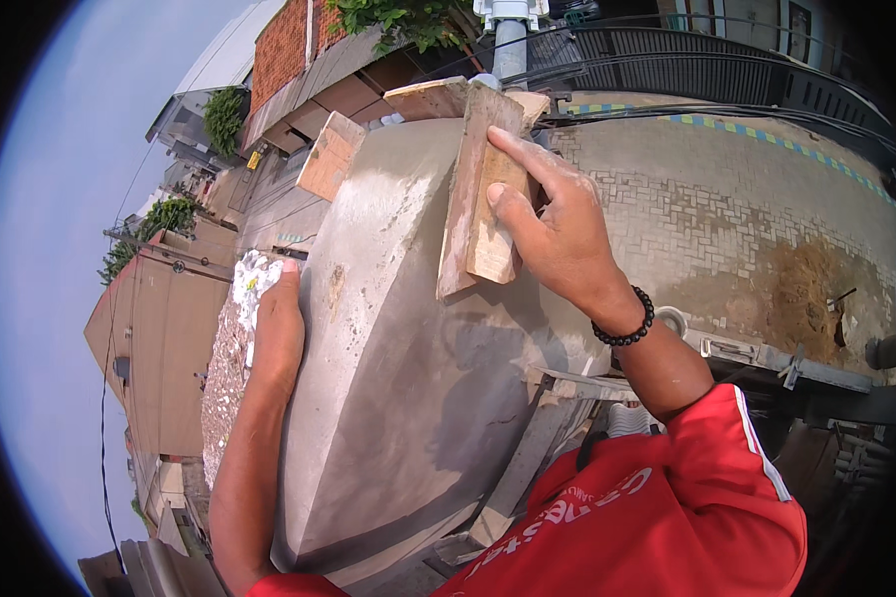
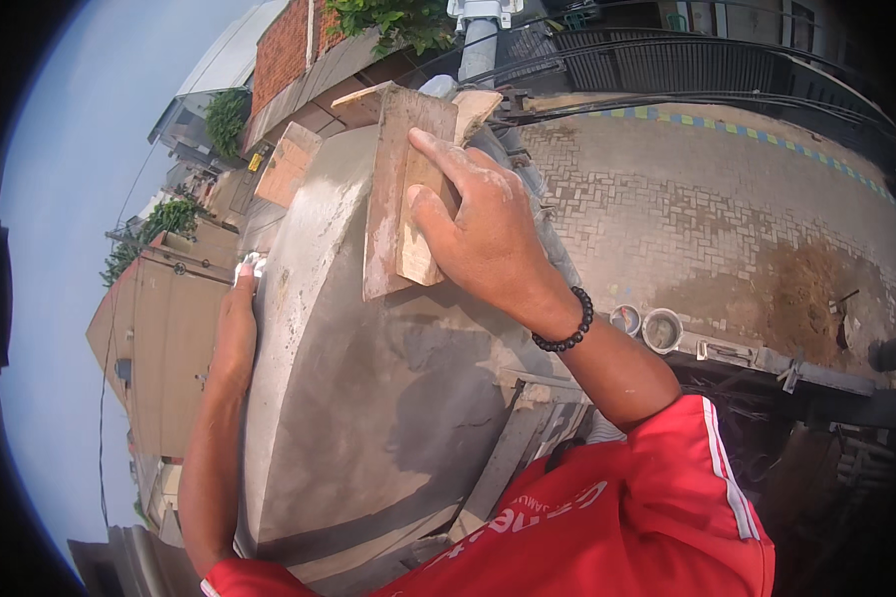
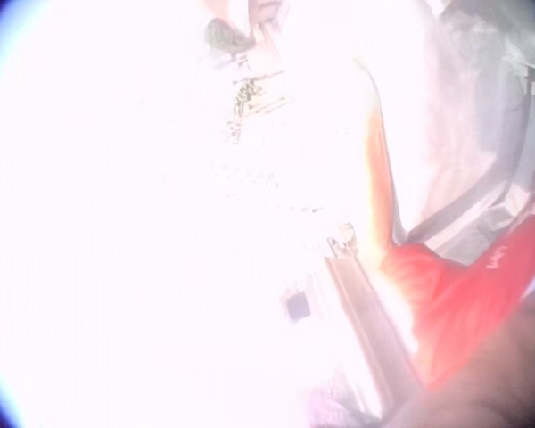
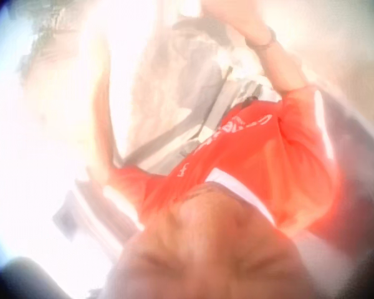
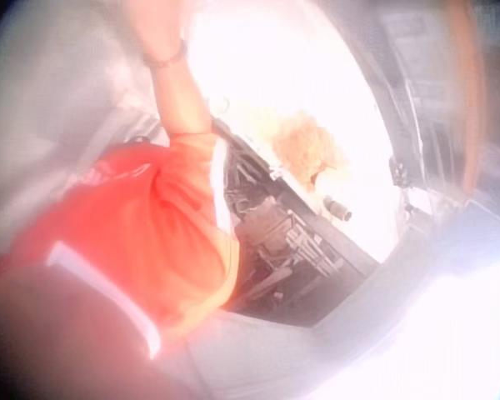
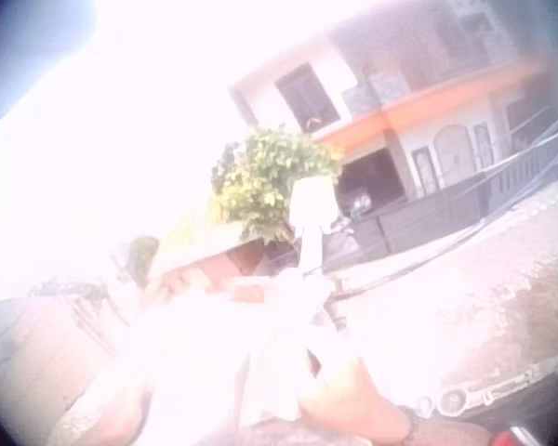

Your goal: The person uses a wooden float to smooth wet concrete on a vertical wall and then on a horizontal ledge. They repeatedly rub the surface to create a uniform finish.

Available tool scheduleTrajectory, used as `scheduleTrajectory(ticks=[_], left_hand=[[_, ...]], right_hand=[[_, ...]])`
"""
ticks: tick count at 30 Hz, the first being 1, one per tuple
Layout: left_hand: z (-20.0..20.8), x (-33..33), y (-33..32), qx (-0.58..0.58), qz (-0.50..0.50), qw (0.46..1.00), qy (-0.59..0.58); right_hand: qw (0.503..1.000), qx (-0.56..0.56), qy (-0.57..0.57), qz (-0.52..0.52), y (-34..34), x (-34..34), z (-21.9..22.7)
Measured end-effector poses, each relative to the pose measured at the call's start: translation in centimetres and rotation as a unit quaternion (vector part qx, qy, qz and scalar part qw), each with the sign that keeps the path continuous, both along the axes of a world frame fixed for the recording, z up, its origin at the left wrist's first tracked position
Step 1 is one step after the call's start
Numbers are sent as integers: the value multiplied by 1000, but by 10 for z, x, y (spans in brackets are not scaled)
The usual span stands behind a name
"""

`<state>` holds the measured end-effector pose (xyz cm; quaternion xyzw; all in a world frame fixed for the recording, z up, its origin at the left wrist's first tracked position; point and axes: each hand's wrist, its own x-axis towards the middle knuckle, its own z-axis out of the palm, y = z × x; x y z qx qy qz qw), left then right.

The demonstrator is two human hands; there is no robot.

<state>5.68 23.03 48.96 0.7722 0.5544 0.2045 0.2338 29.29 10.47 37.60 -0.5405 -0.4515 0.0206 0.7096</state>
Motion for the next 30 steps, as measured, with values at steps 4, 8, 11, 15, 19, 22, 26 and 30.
scheduleTrajectory(ticks=[4,8,11,15,19,22,26,30], left_hand=[[-8,-14,14,-4,3,1000,7],[-4,-12,11,-2,9,1000,14],[-8,-18,16,-32,4,999,-7],[-3,-9,11,-33,9,999,24],[-6,-22,21,-12,17,1000,22],[-3,-11,6,-16,28,999,31],[-4,-25,16,-39,39,998,28],[1,-14,12,-60,-3,998,36]], right_hand=[[987,-81,-12,141,-28,-81,-19],[983,-15,-62,174,-47,-81,-51],[995,-56,39,76,-23,-22,-29],[999,-17,7,38,-1,-44,-31],[984,18,-68,162,-44,-101,-60],[978,-62,18,200,-55,-57,-57],[995,-24,91,14,-7,23,-56],[995,-33,96,9,17,30,-59]])
